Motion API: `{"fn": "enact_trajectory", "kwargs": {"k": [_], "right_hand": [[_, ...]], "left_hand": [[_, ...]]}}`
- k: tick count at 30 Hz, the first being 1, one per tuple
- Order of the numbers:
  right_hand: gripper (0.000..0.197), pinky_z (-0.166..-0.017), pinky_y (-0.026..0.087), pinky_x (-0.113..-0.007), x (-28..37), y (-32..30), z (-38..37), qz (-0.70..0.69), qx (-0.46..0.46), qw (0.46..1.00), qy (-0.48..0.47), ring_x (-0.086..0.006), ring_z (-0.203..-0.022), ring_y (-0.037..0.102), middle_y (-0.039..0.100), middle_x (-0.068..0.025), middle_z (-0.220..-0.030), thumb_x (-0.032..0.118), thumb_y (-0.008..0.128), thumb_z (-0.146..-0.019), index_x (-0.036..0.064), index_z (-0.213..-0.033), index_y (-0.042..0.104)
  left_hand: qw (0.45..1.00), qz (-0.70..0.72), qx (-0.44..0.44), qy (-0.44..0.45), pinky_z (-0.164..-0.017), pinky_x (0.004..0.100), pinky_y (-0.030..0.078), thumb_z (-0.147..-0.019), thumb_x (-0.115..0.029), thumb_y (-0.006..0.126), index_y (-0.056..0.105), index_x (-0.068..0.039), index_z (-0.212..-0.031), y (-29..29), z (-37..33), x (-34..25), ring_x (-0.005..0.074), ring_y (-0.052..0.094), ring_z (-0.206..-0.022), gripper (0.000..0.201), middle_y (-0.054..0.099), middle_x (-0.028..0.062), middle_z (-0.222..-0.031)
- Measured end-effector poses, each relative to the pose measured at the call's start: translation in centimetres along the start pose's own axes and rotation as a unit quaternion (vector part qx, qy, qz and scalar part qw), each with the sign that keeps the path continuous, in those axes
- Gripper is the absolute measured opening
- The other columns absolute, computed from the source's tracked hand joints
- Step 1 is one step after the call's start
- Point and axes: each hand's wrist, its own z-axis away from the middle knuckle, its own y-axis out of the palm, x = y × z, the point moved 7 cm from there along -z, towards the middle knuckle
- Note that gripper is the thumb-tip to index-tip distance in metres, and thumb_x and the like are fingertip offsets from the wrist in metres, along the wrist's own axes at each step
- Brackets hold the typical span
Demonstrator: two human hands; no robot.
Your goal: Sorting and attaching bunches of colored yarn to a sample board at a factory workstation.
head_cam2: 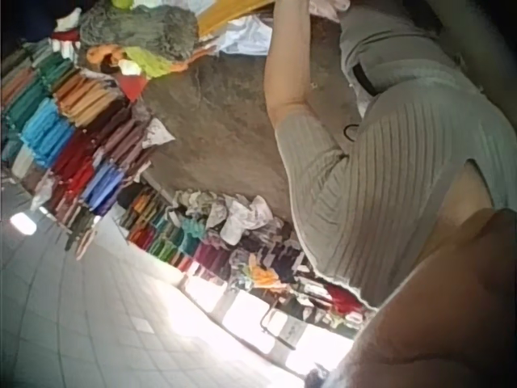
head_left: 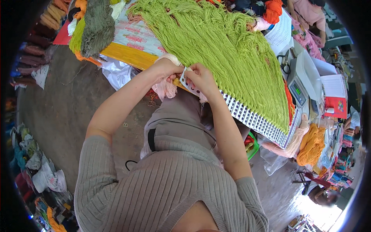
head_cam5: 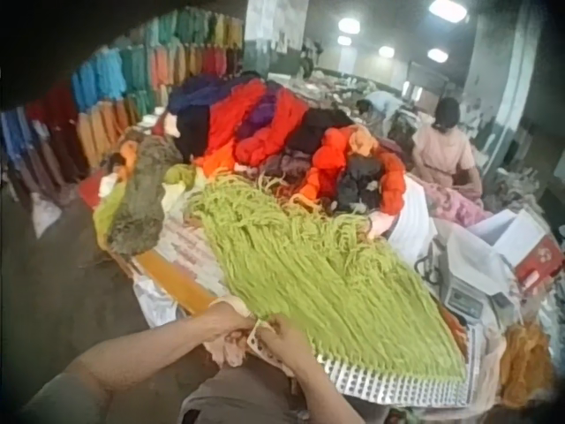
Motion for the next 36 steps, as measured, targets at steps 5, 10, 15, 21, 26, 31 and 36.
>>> {"fn": "enact_trajectory", "kwargs": {"k": [5,10,15,21,26,31,36], "right_hand": [[0.027,-0.062,0.046,-0.044,1.7,-0.4,1.6,0.178,-0.085,0.978,-0.073,-0.0335,-0.068,0.061,0.062,-0.0145,-0.073,0.026,0.055,-0.081,0.0093,-0.102,0.049],[0.029,-0.061,0.046,-0.041,1.5,-0.7,1.6,0.206,-0.100,0.971,-0.067,-0.0302,-0.070,0.062,0.062,-0.0109,-0.076,0.028,0.057,-0.081,0.0111,-0.104,0.049],[0.028,-0.059,0.045,-0.042,1.8,-0.2,2.0,0.236,-0.114,0.963,-0.061,-0.0312,-0.066,0.061,0.062,-0.0106,-0.073,0.028,0.055,-0.082,0.0110,-0.103,0.049],[0.024,-0.057,0.046,-0.043,2.1,0.4,2.3,0.271,-0.136,0.951,-0.064,-0.0326,-0.064,0.061,0.064,-0.0117,-0.075,0.026,0.053,-0.083,0.0110,-0.102,0.049],[0.024,-0.057,0.047,-0.041,1.8,0.2,2.9,0.251,-0.156,0.951,-0.088,-0.0315,-0.064,0.062,0.064,-0.0114,-0.075,0.023,0.054,-0.084,0.0088,-0.102,0.049],[0.021,-0.061,0.047,-0.043,1.4,-1.2,3.5,0.031,-0.231,0.958,-0.167,-0.0335,-0.071,0.062,0.063,-0.0137,-0.080,0.021,0.052,-0.086,0.0097,-0.104,0.049],[0.019,-0.064,0.048,-0.038,2.1,-0.4,3.3,0.137,-0.232,0.950,-0.156,-0.0293,-0.074,0.062,0.061,-0.0102,-0.089,0.021,0.057,-0.085,0.0082,-0.099,0.056]], "left_hand": [[0.937,-0.291,-0.164,0.104,-0.039,0.0240,0.037,-0.080,-0.019,0.063,0.063,-0.004,-0.074,-3.2,0.0,-0.1,0.0100,0.050,-0.043,0.017,0.059,0.0031,-0.058],[0.990,-0.058,-0.114,0.064,-0.041,0.0223,0.035,-0.082,-0.023,0.062,0.064,-0.001,-0.077,-3.5,0.4,0.3,0.0062,0.045,-0.044,0.023,0.064,0.0036,-0.068],[0.982,-0.112,-0.145,0.053,-0.041,0.0212,0.034,-0.082,-0.023,0.063,0.065,-0.003,-0.077,-3.0,1.1,-0.2,0.0054,0.046,-0.046,0.021,0.063,0.0035,-0.066],[0.992,0.118,0.015,0.052,-0.042,0.0198,0.033,-0.086,-0.022,0.060,0.061,-0.002,-0.085,-4.4,1.7,-0.8,0.0050,0.042,-0.050,0.020,0.058,0.0024,-0.070],[0.902,0.369,0.196,0.107,-0.040,0.0139,0.029,-0.091,-0.014,0.050,0.044,-0.001,-0.119,-4.2,4.4,-4.1,0.0023,0.036,-0.051,0.031,0.054,0.0044,-0.083],[0.993,-0.008,0.117,0.029,-0.038,0.0149,0.029,-0.083,-0.009,0.055,0.051,-0.004,-0.120,1.0,2.5,-2.2,0.0023,0.040,-0.044,0.037,0.052,-0.0014,-0.066],[0.958,-0.220,0.035,0.178,-0.043,0.0228,0.038,-0.081,-0.013,0.056,0.059,-0.004,-0.073,1.3,1.7,-3.2,0.0077,0.049,-0.047,0.012,0.054,0.0019,-0.058]]}}
